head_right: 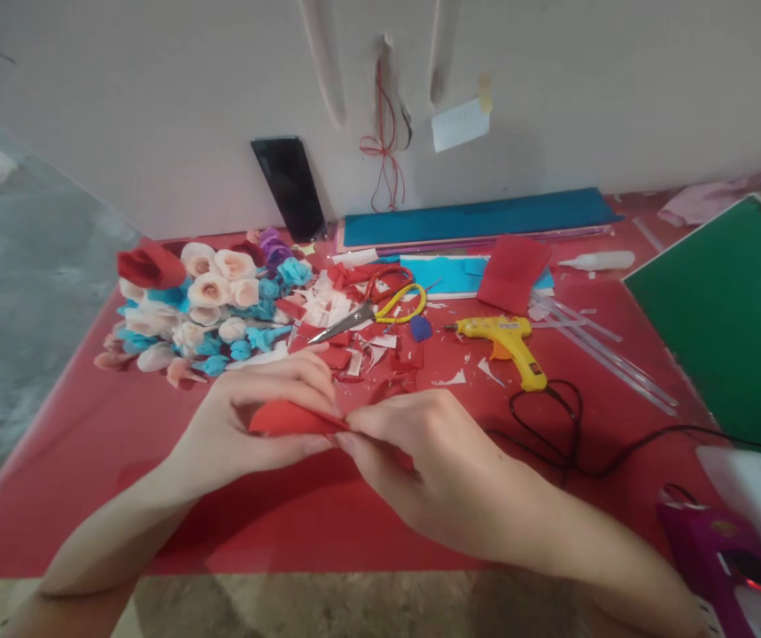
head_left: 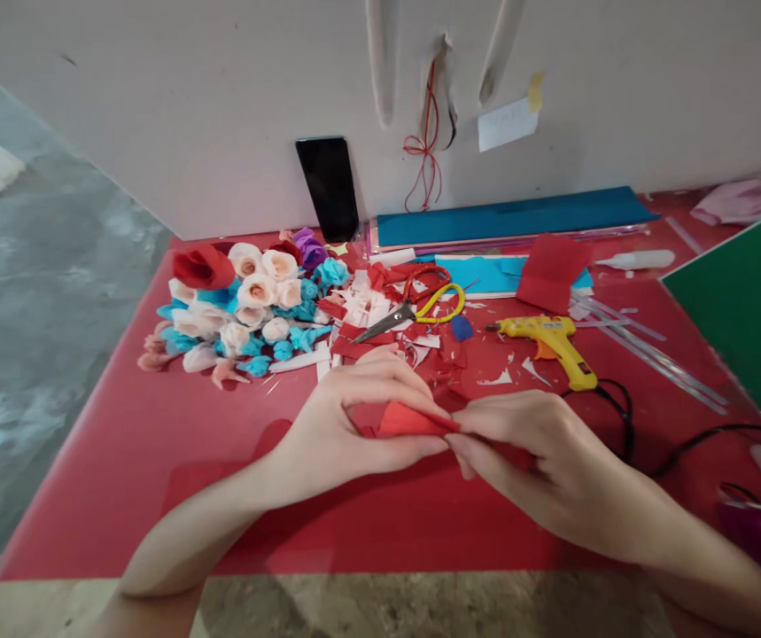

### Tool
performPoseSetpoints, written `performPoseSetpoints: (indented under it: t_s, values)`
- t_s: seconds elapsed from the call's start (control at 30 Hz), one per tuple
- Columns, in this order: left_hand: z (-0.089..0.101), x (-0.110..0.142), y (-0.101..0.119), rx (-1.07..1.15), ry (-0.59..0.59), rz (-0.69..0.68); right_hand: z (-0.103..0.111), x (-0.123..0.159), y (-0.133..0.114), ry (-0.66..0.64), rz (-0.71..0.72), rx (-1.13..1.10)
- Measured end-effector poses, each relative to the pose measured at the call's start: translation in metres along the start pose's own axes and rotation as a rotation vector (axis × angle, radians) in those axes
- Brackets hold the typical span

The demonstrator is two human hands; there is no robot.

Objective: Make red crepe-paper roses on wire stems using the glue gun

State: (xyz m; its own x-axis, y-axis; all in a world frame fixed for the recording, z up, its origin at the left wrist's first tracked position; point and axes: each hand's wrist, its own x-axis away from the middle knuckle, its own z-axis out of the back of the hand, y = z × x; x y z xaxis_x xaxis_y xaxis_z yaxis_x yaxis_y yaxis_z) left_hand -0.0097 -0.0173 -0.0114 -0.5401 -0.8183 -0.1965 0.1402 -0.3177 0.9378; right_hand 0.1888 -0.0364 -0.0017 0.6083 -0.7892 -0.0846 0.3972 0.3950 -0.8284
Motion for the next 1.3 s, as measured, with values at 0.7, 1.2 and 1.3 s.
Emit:
performPoseSetpoints:
  t_s: [0.7, 1.2, 1.3]
  values:
    - [-0.002, -0.003, -0.006, -0.105, -0.02, -0.017, 0.005, -0.001, 0.011, -0.2, -0.144, -0.065]
    - [-0.007, -0.005, -0.011, -0.04, 0.002, 0.054, 0.007, 0.002, 0.013, -0.132, -0.073, 0.195]
    - [-0.007, -0.005, -0.011, -0.038, -0.007, 0.053, 0.008, 0.003, 0.013, -0.134, -0.052, 0.207]
